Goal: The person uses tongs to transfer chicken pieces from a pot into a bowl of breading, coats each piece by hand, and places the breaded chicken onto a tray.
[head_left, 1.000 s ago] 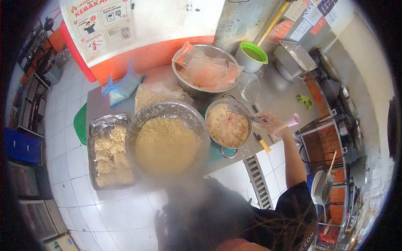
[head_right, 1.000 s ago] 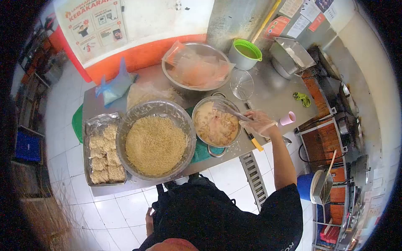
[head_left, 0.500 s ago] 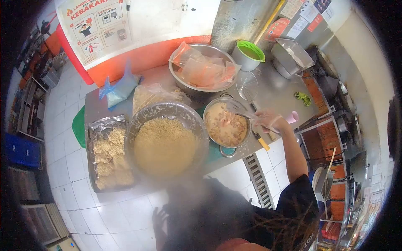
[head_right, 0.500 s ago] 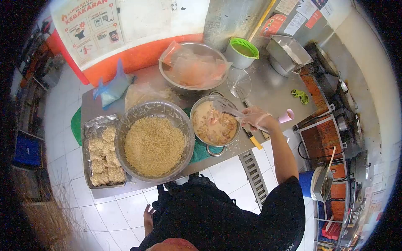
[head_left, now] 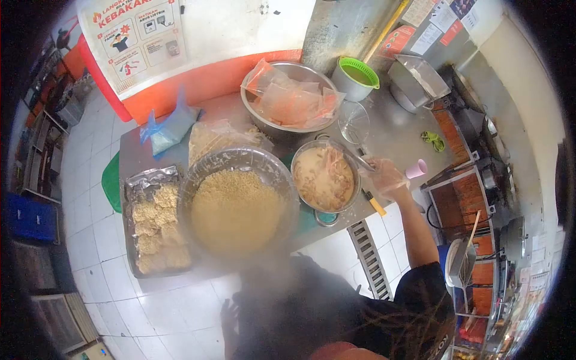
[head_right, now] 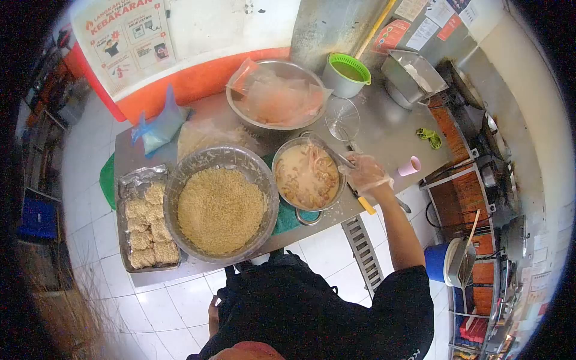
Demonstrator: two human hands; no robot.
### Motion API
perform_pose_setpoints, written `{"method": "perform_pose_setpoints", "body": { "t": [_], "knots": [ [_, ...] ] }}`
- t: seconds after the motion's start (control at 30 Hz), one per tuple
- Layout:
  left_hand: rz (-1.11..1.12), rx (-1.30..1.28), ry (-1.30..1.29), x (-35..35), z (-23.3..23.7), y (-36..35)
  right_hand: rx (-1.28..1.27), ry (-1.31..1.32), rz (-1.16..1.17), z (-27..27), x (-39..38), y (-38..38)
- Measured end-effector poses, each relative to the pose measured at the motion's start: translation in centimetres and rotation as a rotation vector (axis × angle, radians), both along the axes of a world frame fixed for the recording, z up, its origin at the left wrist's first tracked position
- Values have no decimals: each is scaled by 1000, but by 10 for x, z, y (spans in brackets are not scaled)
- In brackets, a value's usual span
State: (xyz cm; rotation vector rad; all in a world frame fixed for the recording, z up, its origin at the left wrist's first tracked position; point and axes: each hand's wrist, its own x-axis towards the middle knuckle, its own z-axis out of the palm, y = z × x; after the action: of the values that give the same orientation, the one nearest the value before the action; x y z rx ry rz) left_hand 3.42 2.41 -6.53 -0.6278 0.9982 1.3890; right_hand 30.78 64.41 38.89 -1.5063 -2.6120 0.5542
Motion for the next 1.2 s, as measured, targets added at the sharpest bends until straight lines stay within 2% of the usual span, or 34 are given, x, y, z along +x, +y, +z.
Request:
{"method": "perform_pose_setpoints", "body": {
  "t": [0.03,0.07,0.13,0.2,0.23,0.27,0.37,0.47,0.53,0.6,0.67,0.73,0.77,0.83,0.87,0.9,0.93,1.03,1.07,1.13,1.2],
  "knots": [
    [24,47,-90,0,-6,-4,28,23,16,9,-5,-18],
    [8,32,-22,1,-3,-3,58,47,33,11,-11,-34],
    [-17,-25,116,10,12,0,142,-332,150,-12,-20,-55],
    [-34,-140,257,17,43,19,172,-461,212,-40,-22,-66],
    [-42,-214,328,18,64,30,157,-401,216,-55,-21,-69],
    [-82,-208,305,15,65,32,143,-338,221,-62,-22,-72],
    [-144,-188,277,1,64,34,-11,-477,193,-50,-37,-65],
    [-89,-142,324,-1,68,41,123,-90,444,-64,-3,-36],
    [-71,-97,376,1,124,61,-66,140,205,-53,7,-32],
    [-63,-130,450,5,147,74,-279,309,-49,-30,3,-37],
    [-71,-137,440,4,137,69,-518,416,-317,5,-10,-49],
    [-87,-117,347,-4,111,60,-510,437,-354,15,-12,-52],
    [-121,-67,420,-3,106,56,-508,447,-370,17,-12,-52],
    [-176,12,567,-3,123,57,-420,497,-290,-12,15,-32],
    [-208,-19,497,-10,116,55,-392,520,-238,-28,15,-26],
    [-235,-52,427,-19,109,52,-444,498,-224,-7,-1,-34],
    [-222,50,514,-20,113,46,-493,477,-211,25,-19,-46],
    [-341,215,667,-39,218,86,-488,497,-201,52,-56,-68],
    [-449,198,802,-45,232,93,-292,723,9,40,-68,-81],
    [-259,321,733,-49,264,111,-51,303,241,30,-96,-87],
    [-273,325,707,-65,286,149,-67,209,366,14,-140,-122]
  ]
}}
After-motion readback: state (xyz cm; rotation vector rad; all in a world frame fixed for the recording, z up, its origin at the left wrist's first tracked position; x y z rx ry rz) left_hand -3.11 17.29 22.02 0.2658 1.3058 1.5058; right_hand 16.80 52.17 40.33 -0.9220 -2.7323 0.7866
